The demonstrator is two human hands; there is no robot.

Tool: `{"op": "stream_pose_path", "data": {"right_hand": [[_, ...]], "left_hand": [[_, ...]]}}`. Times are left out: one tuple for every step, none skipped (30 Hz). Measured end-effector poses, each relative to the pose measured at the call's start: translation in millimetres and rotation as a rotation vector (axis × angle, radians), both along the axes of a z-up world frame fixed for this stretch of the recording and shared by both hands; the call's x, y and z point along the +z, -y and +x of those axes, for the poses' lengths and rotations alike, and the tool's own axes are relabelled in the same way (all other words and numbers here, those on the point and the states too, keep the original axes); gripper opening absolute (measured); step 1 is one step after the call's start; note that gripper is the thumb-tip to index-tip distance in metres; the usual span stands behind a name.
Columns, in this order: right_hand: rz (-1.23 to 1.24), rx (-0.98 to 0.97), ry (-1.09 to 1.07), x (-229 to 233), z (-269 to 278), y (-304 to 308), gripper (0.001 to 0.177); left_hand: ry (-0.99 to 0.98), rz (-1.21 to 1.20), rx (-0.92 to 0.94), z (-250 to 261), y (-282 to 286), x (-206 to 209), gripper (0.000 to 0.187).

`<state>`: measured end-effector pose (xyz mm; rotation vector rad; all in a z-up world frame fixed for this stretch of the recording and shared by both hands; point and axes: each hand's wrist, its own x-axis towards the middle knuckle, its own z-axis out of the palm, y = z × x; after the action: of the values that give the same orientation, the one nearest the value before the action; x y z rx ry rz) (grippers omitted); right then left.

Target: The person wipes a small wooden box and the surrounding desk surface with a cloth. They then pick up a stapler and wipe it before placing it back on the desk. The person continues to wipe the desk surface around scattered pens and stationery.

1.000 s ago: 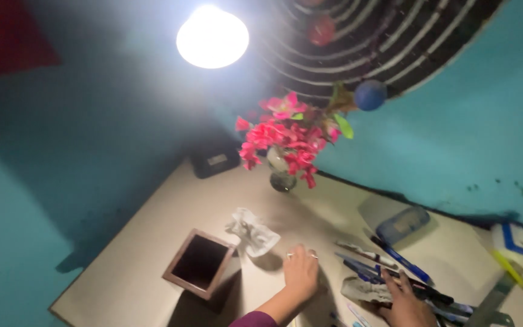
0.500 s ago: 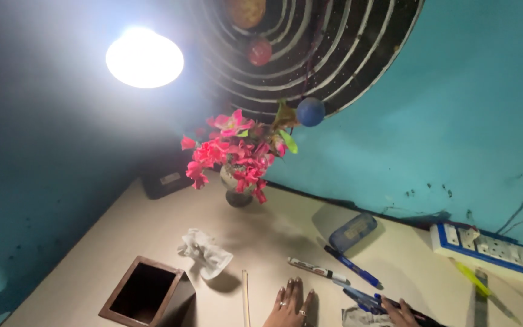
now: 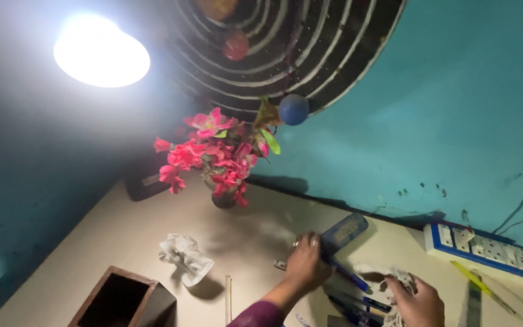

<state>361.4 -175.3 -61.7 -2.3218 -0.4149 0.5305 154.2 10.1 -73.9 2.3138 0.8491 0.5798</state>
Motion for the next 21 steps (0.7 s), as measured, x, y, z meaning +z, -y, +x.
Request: {"op": "stream_pose_path", "data": {"right_hand": [[0.086, -0.006, -0.017, 8, -1, -1, 0.046], [0.169, -0.015, -0.036, 15, -5, 0, 0.045], [0.252, -0.024, -0.053, 21, -7, 0, 0.044], [0.345, -0.006, -0.121, 25, -11, 4, 0.042], [0.439, 0.010, -0.188, 30, -14, 4, 0.041], [0.535, 0.025, -0.253, 33, -14, 3, 0.040], [0.526, 0.055, -0.284, 35, -13, 2, 0.040], [0.525, 0.088, -0.315, 36, -12, -1, 0.039], [0.525, 0.121, -0.346, 36, -13, -1, 0.039], [0.471, 0.083, -0.352, 38, -13, -6, 0.038], [0.417, 0.046, -0.358, 39, -15, -8, 0.038], [0.369, 0.017, -0.358, 41, -15, -13, 0.038], [0.415, 0.007, -0.344, 43, -18, -14, 0.038], [0.463, -0.001, -0.332, 47, -21, -14, 0.038], [0.511, -0.009, -0.319, 50, -26, -15, 0.039], [0.584, -0.017, -0.317, 55, -32, -17, 0.039], [0.658, -0.026, -0.316, 62, -39, -18, 0.039], [0.733, -0.029, -0.315, 71, -47, -24, 0.040], [0.801, 0.060, -0.263, 79, -56, -31, 0.041], [0.868, 0.151, -0.219, 85, -69, -36, 0.043], [0.935, 0.243, -0.176, 89, -83, -40, 0.045]], "left_hand": [[-0.053, -0.036, 0.041, 19, -7, 4, 0.092], [-0.125, -0.100, 0.046, 35, -13, 4, 0.100], [-0.197, -0.165, 0.052, 50, -19, 1, 0.109], [-0.248, -0.159, 0.051, 63, -21, -6, 0.108], [-0.299, -0.153, 0.049, 73, -24, -15, 0.107], [-0.276, -0.063, 0.072, 83, -26, -26, 0.090], [-0.253, 0.027, 0.095, 90, -26, -36, 0.073], [-0.219, 0.026, 0.103, 96, -27, -42, 0.064], [-0.186, 0.025, 0.111, 99, -27, -45, 0.056], [-0.147, 0.031, 0.123, 99, -30, -41, 0.048], [-0.081, -0.058, 0.135, 95, -27, -36, 0.051], [-0.006, -0.139, 0.153, 92, -23, -27, 0.055], [0.069, -0.220, 0.171, 86, -20, -17, 0.059], [0.157, -0.282, 0.211, 78, -19, -6, 0.060], [0.246, -0.344, 0.250, 70, -14, 5, 0.061], [0.338, -0.405, 0.292, 61, -8, 15, 0.063], [0.424, -0.528, 0.302, 50, -1, 25, 0.066], [0.516, -0.648, 0.311, 40, 6, 37, 0.069], [0.609, -0.766, 0.317, 30, 14, 48, 0.073], [0.713, -0.922, 0.267, 20, 24, 58, 0.075], [0.819, -1.076, 0.212, 12, 36, 66, 0.078]]}}
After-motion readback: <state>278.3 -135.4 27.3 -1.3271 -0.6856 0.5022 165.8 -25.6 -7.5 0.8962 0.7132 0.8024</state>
